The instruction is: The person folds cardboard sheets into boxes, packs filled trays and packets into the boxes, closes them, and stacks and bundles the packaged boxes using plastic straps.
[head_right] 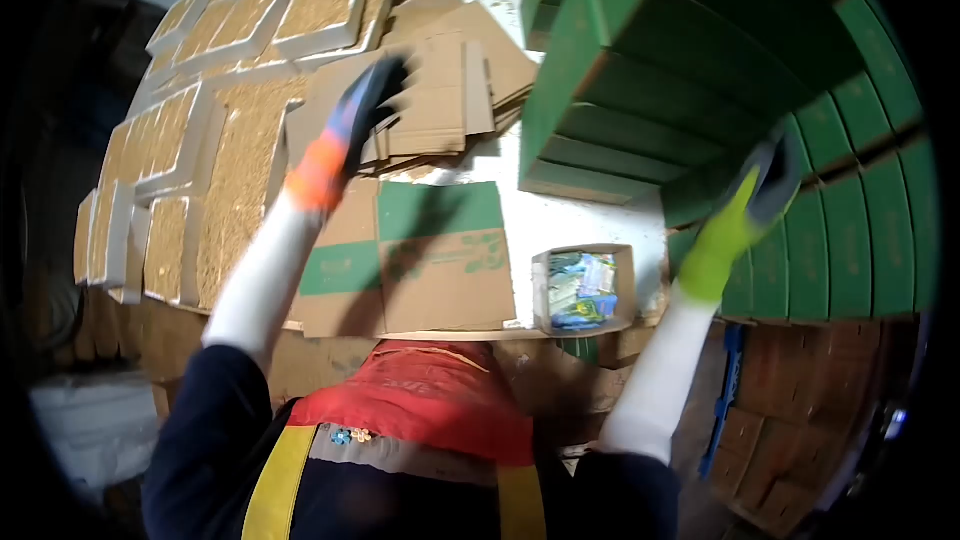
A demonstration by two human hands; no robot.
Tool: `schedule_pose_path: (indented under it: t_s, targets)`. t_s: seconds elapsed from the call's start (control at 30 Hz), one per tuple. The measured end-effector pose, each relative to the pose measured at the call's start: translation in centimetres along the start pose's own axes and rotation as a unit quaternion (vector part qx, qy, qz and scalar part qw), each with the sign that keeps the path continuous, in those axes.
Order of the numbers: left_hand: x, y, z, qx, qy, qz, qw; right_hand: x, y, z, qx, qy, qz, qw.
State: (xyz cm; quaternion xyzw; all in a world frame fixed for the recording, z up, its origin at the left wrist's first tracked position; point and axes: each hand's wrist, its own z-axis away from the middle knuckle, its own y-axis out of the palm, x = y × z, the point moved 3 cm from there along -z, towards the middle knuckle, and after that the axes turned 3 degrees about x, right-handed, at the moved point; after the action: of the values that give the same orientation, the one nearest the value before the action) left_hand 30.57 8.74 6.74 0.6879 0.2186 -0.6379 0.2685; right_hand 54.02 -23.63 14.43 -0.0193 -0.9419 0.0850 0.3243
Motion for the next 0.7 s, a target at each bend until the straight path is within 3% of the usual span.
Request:
schedule_pose_path:
  t_s: [0.03, 0.1, 0.13, 0.17, 0.23, 0.27, 0.37, 0.4, 0.47, 0.5, 0.57, 0.63, 0.7]
  targets:
    - [5.3, -5.6, 3.8, -0.122, 0.045, -0.091, 0.987, 3.1, 0.6, 3.4, 0.043, -0.032, 0.002, 0.999]
    - [16.0, -16.1, 16.3, -0.32, -0.034, -0.364, 0.874, 3.6, 3.4, 14.8, 0.286, 0.136, -0.074, 0.946]
    - [18.7, -18.0, 22.4, -0.359, -0.134, -0.465, 0.798, 4.3, 5.6, 20.2, 0.376, 0.232, -0.109, 0.891]
    - [17.4, -16.1, 26.8, -0.358, -0.221, -0.505, 0.754, 1.6, 6.3, 27.2, 0.393, 0.316, -0.072, 0.861]
    - [20.2, -14.0, 32.3, -0.265, -0.349, -0.503, 0.745, -1.2, 6.3, 35.7, 0.464, 0.315, 0.223, 0.798]
    - [19.5, -12.0, 32.7, -0.233, -0.305, -0.541, 0.748, 0.2, 6.3, 36.8, 0.461, 0.336, 0.222, 0.791]
    - [16.2, -10.7, 32.2, -0.186, -0.304, -0.495, 0.792, 2.3, 6.9, 36.7, 0.427, 0.34, 0.229, 0.806]
    - [14.2, -11.2, 32.6, -0.195, -0.307, -0.489, 0.792, 2.9, 6.5, 34.9, 0.423, 0.35, 0.193, 0.813]
    - [9.6, -12.7, 32.0, -0.112, -0.204, -0.477, 0.847, 5.2, 6.7, 29.3, 0.428, 0.361, 0.118, 0.82]
    - [6.5, -13.7, 31.3, -0.119, -0.2, -0.476, 0.848, 6.8, 7.0, 26.1, 0.438, 0.364, 0.085, 0.817]
    - [1.1, -14.7, 28.7, 0.009, -0.074, -0.633, 0.771, 9.4, 8.0, 20.3, 0.517, 0.1, 0.245, 0.814]
    - [0.9, -18.8, 25.9, -0.035, -0.031, -0.613, 0.789, 13.2, 10.8, 15.7, 0.543, -0.15, 0.244, 0.79]
    - [-2.7, -19.7, 20.3, 0.005, -0.101, -0.585, 0.805, 15.1, 14.4, 14.8, 0.478, -0.249, 0.141, 0.83]
